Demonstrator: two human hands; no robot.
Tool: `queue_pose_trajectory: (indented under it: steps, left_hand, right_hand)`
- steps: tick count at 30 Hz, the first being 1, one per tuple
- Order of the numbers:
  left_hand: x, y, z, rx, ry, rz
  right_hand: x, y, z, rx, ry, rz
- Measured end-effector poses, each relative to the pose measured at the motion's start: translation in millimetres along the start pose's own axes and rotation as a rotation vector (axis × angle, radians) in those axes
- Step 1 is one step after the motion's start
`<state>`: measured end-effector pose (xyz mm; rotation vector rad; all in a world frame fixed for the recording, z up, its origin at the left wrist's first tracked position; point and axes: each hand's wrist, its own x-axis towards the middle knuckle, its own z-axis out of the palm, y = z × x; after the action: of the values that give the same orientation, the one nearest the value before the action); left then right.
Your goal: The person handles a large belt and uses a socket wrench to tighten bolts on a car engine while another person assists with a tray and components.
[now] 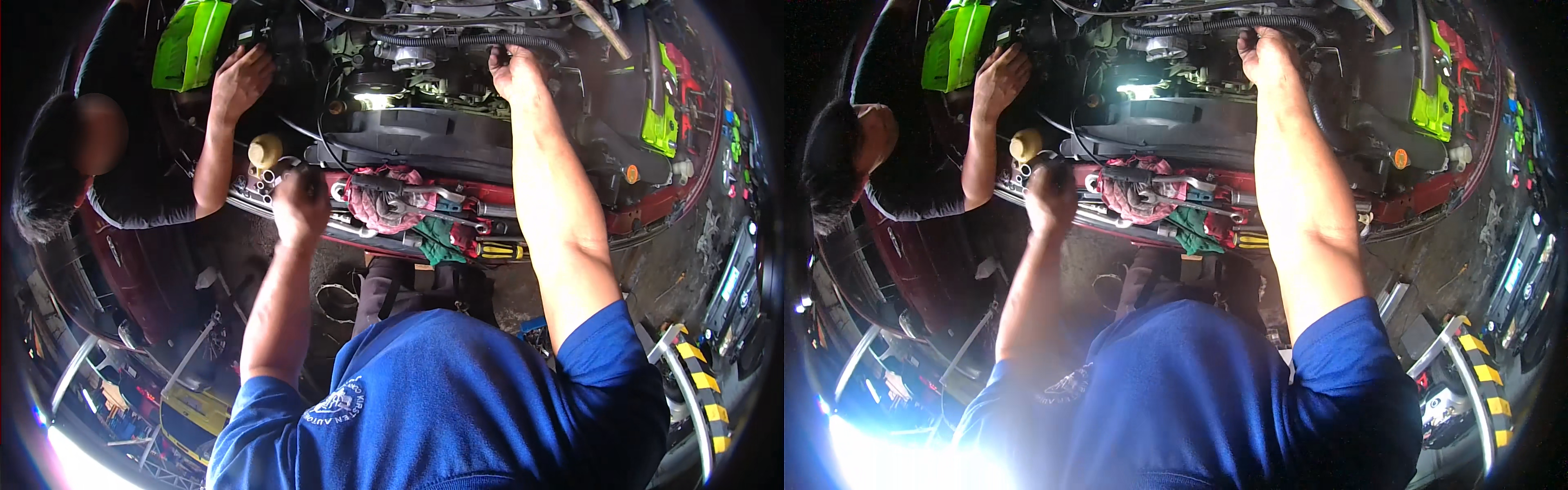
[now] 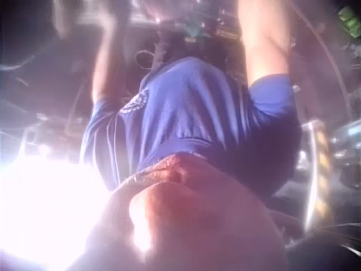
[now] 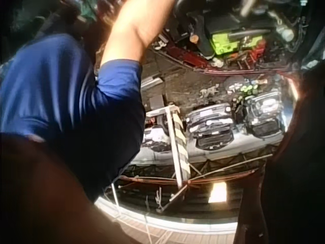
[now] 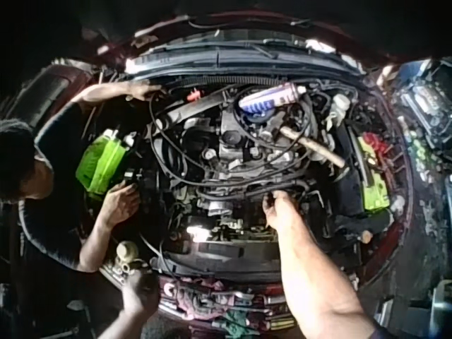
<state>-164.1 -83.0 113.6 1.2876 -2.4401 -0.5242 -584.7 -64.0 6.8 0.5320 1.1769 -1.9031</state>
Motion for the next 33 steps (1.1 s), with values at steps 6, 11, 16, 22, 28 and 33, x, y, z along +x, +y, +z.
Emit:
queue_pose_trajectory:
  steps: [6, 11, 16, 22, 28, 33]
  left_hand:
    - [-86.6, -8.8, 28.4, 0.253, -0.350, -0.258]
    - [-65.9, -1.6, 35.7, 0.301, -0.555, -0.440]
    - [-63.5, -5.3, 38.2, 0.372, -0.736, -0.425]
    - [-61.1, 17.9, 24.0, 0.257, -0.635, -0.504]
    - [-65.2, -1.0, 35.2, 0.205, -0.588, -0.527]
    - [-63.0, -12.8, 34.1, 0.329, -0.563, -0.606]
  right_hand:
    - [-9.6, 7.9, 13.8, -0.100, -0.005, -0.005]
    - [-11.6, 1.6, 8.7, -0.141, -0.050, 0.019]
    - [-20.8, 3.8, -3.0, -0.156, -0.104, 0.089]
    - [-57.4, -10.6, -21.9, -0.111, -0.183, 0.093]
    - [-126.4, -4.7, -62.8, -0.136, -0.295, 0.140]
    - [-198.1, 19.8, -107.2, -0.235, -0.363, 0.251]
